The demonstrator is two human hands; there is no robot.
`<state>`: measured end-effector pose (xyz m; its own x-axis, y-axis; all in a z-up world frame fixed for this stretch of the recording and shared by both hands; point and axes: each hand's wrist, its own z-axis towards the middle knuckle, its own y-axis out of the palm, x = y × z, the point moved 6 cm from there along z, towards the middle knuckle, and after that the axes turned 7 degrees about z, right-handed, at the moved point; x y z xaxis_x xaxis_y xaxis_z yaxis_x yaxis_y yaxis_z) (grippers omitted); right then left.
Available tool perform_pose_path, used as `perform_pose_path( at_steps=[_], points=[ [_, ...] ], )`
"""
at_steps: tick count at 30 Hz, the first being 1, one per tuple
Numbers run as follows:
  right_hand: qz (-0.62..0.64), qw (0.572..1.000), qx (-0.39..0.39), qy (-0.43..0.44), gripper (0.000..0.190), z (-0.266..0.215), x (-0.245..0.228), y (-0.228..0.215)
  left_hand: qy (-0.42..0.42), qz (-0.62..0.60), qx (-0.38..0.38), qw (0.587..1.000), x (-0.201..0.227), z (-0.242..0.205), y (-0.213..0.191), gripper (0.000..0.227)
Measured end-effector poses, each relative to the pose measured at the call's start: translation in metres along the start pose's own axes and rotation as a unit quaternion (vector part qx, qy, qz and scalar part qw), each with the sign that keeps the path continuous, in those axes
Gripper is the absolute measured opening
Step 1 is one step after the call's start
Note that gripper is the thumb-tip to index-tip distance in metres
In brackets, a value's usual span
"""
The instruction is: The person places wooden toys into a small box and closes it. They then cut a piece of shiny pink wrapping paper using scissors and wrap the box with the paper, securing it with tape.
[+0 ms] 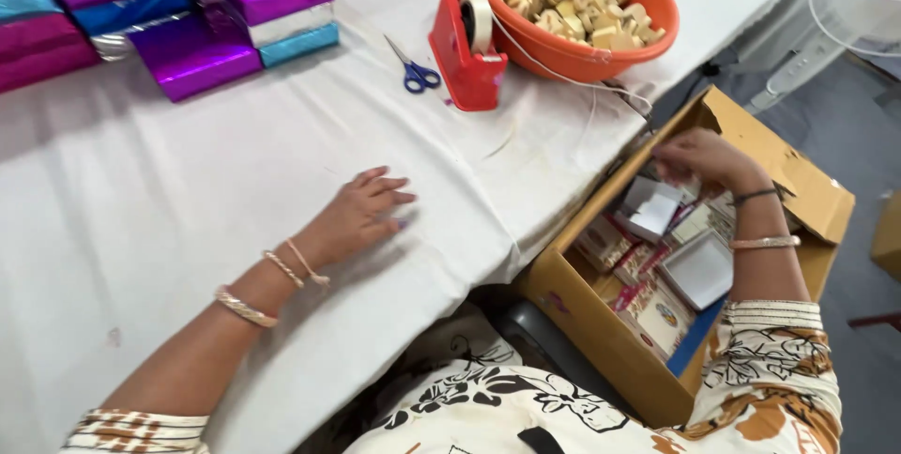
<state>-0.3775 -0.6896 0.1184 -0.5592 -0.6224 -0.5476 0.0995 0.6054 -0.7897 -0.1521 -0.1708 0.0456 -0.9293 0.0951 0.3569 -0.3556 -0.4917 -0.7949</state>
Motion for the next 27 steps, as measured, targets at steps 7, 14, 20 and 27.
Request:
perform_pose_path(
  at_steps=[7, 14, 20, 27],
  points=[
    [-0.274, 0.916, 0.108, 0.273, 0.063, 0.005, 0.301, -0.003, -0.154, 0.050, -0.093, 0.982, -0.015, -0.006, 0.011, 0.050],
    [-0.169, 0.940, 0.088, 0.282, 0.095, 0.016, 0.429, 0.050, -0.158, 0.067, -0.103, 0.980, -0.013, -0.006, 0.009, 0.050],
    [-0.103, 0.948, 0.052, 0.297, 0.071, 0.000, 0.309, 0.046, -0.163, 0.070, -0.096, 0.979, -0.009, -0.005, 0.004, 0.048],
    [0.031, 0.997, -0.077, -0.004, 0.046, 0.008, 0.095, 0.003, -0.148, 0.025, -0.050, 0.987, -0.040, -0.011, 0.016, 0.044]
  ],
)
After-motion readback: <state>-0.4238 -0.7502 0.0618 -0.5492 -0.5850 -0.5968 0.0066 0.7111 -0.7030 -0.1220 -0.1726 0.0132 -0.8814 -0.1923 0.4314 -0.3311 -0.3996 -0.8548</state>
